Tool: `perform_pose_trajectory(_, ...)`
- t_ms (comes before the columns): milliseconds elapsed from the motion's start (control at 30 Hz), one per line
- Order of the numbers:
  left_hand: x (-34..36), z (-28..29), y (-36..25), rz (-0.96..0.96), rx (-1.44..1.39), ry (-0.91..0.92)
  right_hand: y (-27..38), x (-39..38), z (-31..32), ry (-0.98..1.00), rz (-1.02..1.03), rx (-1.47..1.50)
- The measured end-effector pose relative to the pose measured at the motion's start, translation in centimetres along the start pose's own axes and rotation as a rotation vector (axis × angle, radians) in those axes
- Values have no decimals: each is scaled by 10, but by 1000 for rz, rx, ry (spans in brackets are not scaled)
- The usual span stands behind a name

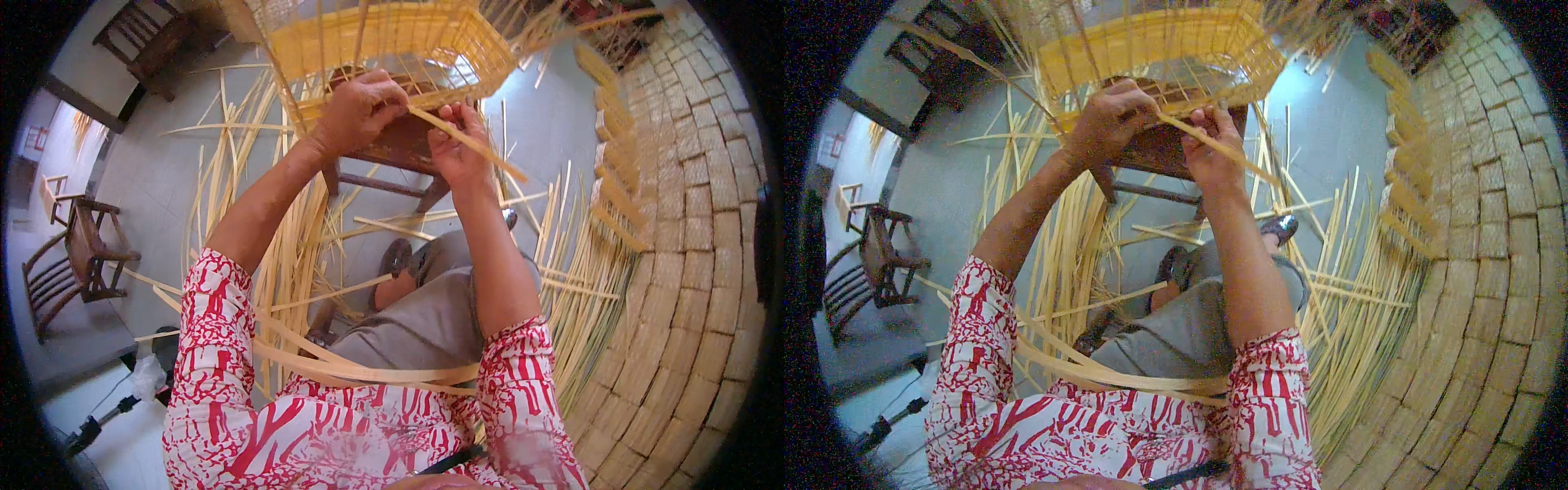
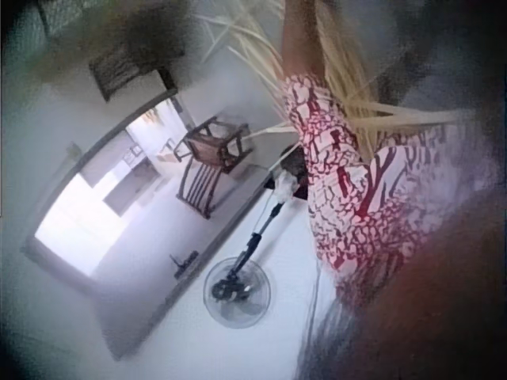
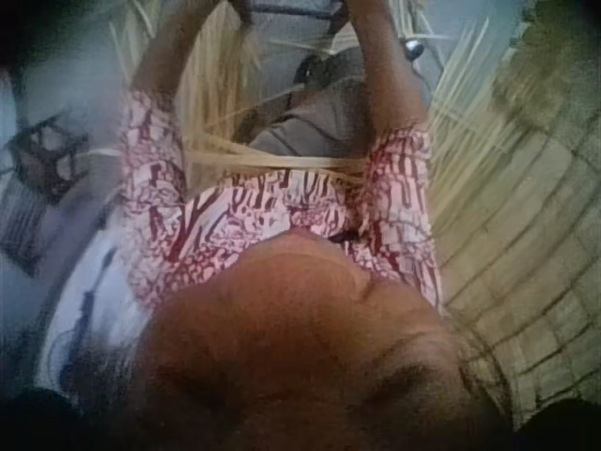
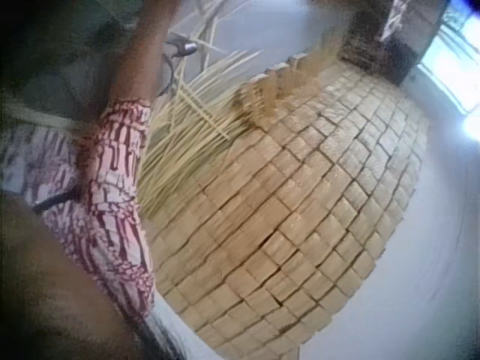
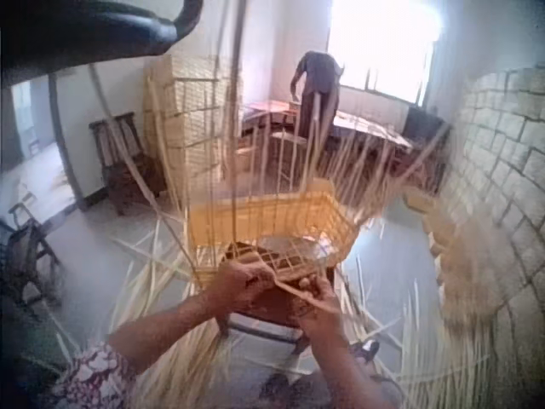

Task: The person weaves thin bamboo strips into a basket frame, interlacing them by hand to form a grid pattern. The basket is held on a wooden stool while the person sits and works continuously.

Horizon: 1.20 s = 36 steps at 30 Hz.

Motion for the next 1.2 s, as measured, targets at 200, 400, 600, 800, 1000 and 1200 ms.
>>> perform_pose_trajectory(200,9,13,1,-50,-56,41,9,10,-89,63,82,-863)
perform_pose_trajectory(400,18,11,4,37,-139,37,12,17,-89,121,179,-1060)
perform_pose_trajectory(600,21,10,9,119,-183,-77,-2,6,-39,-95,136,-110)
perform_pose_trajectory(800,27,-4,5,207,254,-280,-16,8,-52,-162,134,-45)
perform_pose_trajectory(1000,25,-16,1,224,514,-82,-3,12,-84,-76,152,-680)
perform_pose_trajectory(1200,29,-19,17,358,511,42,-4,6,-57,-91,55,-586)
Point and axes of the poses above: each hand's wrist, its own x-axis towards the middle knuckle, its own z-axis out of the back of the hand, y = z × x, the point moved 7 cm from there along x, towards the middle knuckle, and after that the axes turned 13 degrees about y, right-handed, at the moved point
